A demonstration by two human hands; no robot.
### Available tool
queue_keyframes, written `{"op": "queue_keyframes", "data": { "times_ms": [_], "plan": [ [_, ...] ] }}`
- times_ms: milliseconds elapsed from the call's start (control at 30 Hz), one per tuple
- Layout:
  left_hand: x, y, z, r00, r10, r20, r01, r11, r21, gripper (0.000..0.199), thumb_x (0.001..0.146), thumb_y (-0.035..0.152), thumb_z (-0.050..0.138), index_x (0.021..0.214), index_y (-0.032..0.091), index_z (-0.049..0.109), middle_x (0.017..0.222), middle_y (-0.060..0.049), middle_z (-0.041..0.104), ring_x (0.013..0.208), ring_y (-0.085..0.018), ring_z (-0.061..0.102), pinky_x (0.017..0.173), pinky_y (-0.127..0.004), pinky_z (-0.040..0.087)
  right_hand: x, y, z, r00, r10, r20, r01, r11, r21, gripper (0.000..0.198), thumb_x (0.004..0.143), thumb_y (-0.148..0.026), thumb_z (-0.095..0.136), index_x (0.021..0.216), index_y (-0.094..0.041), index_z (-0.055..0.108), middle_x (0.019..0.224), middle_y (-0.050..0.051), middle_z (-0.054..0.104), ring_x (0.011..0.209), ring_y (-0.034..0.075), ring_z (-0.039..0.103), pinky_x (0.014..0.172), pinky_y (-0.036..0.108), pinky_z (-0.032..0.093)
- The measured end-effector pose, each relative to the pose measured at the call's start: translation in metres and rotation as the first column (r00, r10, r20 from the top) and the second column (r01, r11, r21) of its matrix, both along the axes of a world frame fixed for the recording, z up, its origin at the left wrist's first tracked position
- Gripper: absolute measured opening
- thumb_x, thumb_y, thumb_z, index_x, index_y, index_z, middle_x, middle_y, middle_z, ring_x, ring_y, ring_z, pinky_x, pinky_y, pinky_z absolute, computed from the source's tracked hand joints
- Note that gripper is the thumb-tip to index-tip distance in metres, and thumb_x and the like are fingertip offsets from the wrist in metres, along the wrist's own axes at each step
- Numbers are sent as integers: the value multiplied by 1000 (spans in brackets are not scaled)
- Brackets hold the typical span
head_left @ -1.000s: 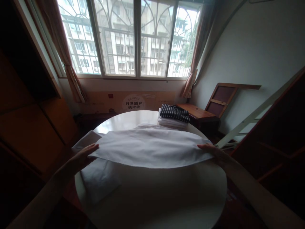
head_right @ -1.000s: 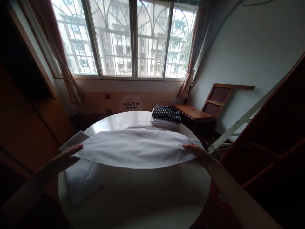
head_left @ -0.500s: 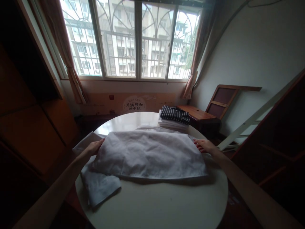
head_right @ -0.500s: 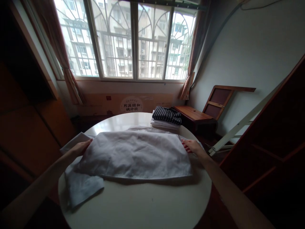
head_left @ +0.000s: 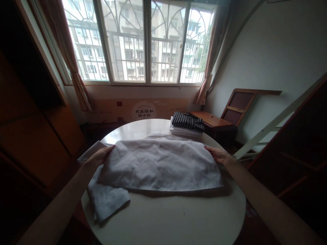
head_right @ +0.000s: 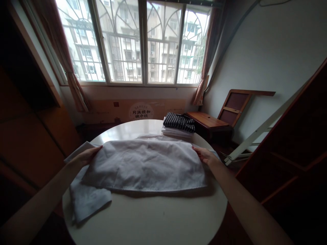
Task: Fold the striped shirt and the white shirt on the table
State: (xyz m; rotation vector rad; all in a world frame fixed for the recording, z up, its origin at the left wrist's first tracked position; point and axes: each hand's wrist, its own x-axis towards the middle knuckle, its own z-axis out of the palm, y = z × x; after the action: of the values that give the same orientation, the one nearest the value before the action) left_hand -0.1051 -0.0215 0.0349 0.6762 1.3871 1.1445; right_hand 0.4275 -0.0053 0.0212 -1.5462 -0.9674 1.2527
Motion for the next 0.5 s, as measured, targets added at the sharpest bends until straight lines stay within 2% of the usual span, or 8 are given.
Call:
{"op": "queue_keyframes", "data": {
  "times_ms": [100, 233, 333, 400, 500],
  "plan": [
    [0, 0, 0, 998, 19, 57, -19, 1000, -8, 15, 76, 12, 58, 63, 13, 65, 57, -4, 65, 51, -14, 60, 52, -22, 52, 3, -1, -3, 990, -82, -114, 75, 995, -66, 14, 76, -10, 54, 67, -18, 61, 59, 2, 65, 54, 12, 61, 56, 20, 50],
    [2, 0, -1, 998, -9, 55, 11, 999, -46, 12, 75, 13, 59, 66, 12, 66, 58, -5, 66, 51, -15, 61, 53, -25, 53, 2, -7, -3, 992, 16, -126, -28, 995, -94, 10, 73, -8, 59, 70, -16, 63, 65, 3, 67, 54, 12, 61, 53, 19, 50],
    [3, 0, 0, 1000, -19, 23, 21, 997, -68, 5, 71, 12, 63, 67, 12, 66, 58, -6, 67, 50, -17, 61, 50, -26, 52, -5, -11, 1, 990, 63, -126, -79, 990, -121, 4, 74, -16, 61, 73, -14, 64, 70, 7, 69, 58, 15, 63, 54, 22, 51],
    [3, 1, -2, 1000, -19, 6, 19, 999, -46, 2, 68, 11, 65, 68, 12, 66, 58, -5, 67, 50, -17, 61, 49, -26, 52, -11, -13, 3, 988, 87, -130, -105, 986, -132, 10, 76, -22, 60, 76, -12, 65, 73, 9, 70, 61, 16, 64, 56, 24, 52],
    [-1, 5, -9, 1000, 9, -20, -10, 1000, -14, 1, 68, 12, 65, 68, 12, 66, 58, -5, 67, 49, -16, 60, 48, -24, 51, -15, -14, 4, 989, 117, -85, -125, 988, -95, 9, 73, -18, 60, 77, -12, 65, 72, 8, 70, 59, 15, 63, 53, 22, 50]
  ]
}}
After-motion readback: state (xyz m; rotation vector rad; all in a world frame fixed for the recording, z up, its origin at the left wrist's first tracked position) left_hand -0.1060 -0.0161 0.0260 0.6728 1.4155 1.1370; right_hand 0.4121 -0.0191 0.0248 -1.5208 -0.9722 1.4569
